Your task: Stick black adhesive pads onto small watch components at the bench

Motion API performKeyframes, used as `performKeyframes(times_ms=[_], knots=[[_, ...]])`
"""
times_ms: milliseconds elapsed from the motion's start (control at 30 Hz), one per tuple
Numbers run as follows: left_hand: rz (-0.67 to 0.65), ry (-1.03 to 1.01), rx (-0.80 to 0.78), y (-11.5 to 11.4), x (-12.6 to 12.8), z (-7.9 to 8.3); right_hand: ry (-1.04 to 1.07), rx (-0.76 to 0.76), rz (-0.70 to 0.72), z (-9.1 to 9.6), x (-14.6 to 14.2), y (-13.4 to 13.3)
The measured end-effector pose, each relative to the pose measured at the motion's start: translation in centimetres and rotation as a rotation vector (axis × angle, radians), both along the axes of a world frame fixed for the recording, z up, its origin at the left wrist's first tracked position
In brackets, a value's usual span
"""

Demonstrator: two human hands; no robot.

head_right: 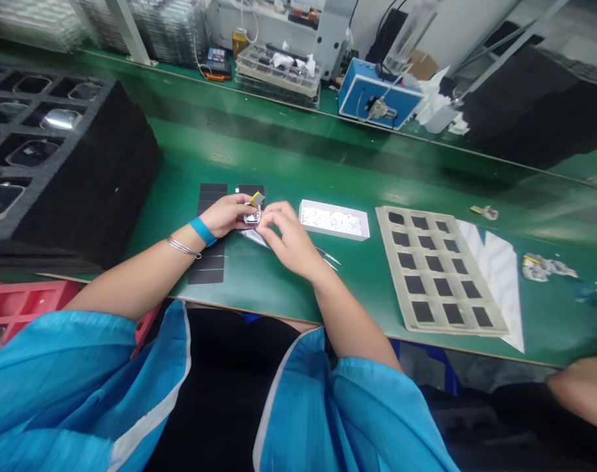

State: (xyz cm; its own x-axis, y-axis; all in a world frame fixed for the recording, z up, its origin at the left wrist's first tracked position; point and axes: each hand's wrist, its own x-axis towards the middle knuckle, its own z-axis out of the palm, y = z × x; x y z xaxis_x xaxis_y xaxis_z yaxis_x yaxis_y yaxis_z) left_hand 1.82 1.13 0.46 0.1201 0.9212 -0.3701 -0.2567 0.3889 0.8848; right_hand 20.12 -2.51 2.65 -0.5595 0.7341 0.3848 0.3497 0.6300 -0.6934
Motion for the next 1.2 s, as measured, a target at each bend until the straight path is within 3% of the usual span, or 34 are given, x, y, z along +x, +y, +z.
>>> performKeyframes(times_ms=[100, 200, 367, 500, 1200], knots=[[0.007, 0.041, 0.056, -0.4, 0.3, 0.2, 0.117, 0.092, -0.195, -1.1, -0.1, 0.9], [0.001, 0.068, 0.085, -0.8, 0.5, 0.3, 0.202, 0.043, -0.239, -2.0, -0.3, 1.5], [-0.047, 0.076, 0.087, -1.3, 0.9, 0.6, 0.306, -0.202, -0.238, -2.7, -0.5, 1.8], [-0.075, 0.083, 0.07, -1.5, 1.0, 0.7, 0.341, -0.305, -0.23, -3.0, -0.7, 2.1], [-0.098, 0.069, 0.047, -1.6, 1.3, 0.9, 0.368, -0.249, -0.218, -3.8, -1.2, 2.4]])
